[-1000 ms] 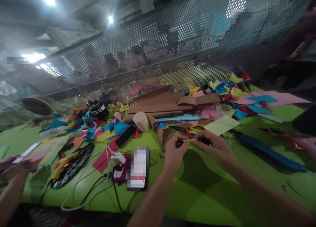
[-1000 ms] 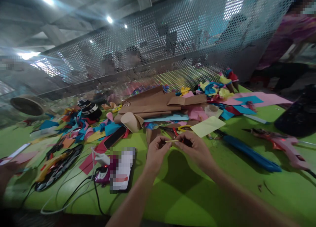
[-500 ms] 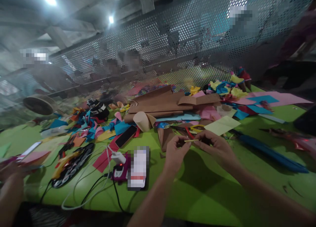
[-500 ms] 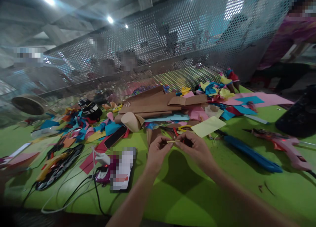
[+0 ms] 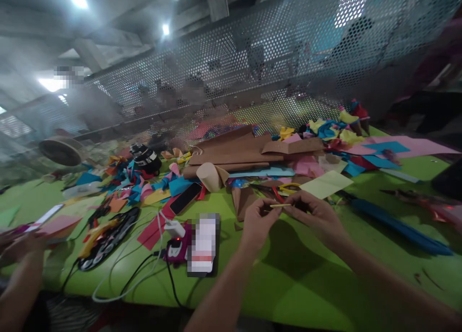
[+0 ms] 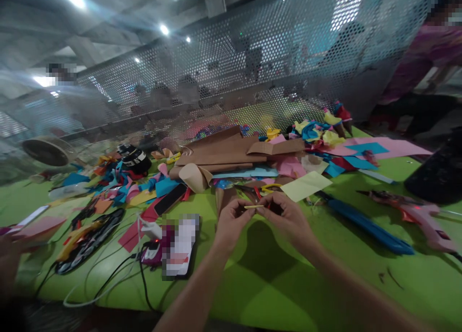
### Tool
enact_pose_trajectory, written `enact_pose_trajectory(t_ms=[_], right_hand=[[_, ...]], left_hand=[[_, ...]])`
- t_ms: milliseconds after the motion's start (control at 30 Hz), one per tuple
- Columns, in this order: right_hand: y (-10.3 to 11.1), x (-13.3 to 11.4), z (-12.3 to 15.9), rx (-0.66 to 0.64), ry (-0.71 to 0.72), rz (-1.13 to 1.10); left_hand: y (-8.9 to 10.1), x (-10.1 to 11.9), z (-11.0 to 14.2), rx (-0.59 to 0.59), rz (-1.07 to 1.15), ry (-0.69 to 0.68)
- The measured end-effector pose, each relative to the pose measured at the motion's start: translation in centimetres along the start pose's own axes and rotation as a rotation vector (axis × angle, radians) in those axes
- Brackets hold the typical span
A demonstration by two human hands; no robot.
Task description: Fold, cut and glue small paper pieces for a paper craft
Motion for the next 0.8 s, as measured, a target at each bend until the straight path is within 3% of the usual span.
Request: enact_pose_trajectory(t_ms=[467,800], right_hand=[[-0.1,1.6,-0.5,0.014,0.017,0.014],[-1.0,2.0,-1.1,-0.081,0.066,0.097]], left_hand=[[0.4,-0.5,-0.7,0.054,-0.004,-0.039],[0.1,-0.7,-1.3,0.116,0.212,0.064]])
Point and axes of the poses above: each hand's wrist, its own z-axis away from the middle knuckle, its own y-axis out of the back of the hand, x = y × z, the point moved 6 cm from there along -z, towards the middle knuckle, and after that the axes turned 15 degrees about x, right-handed, at the moved point
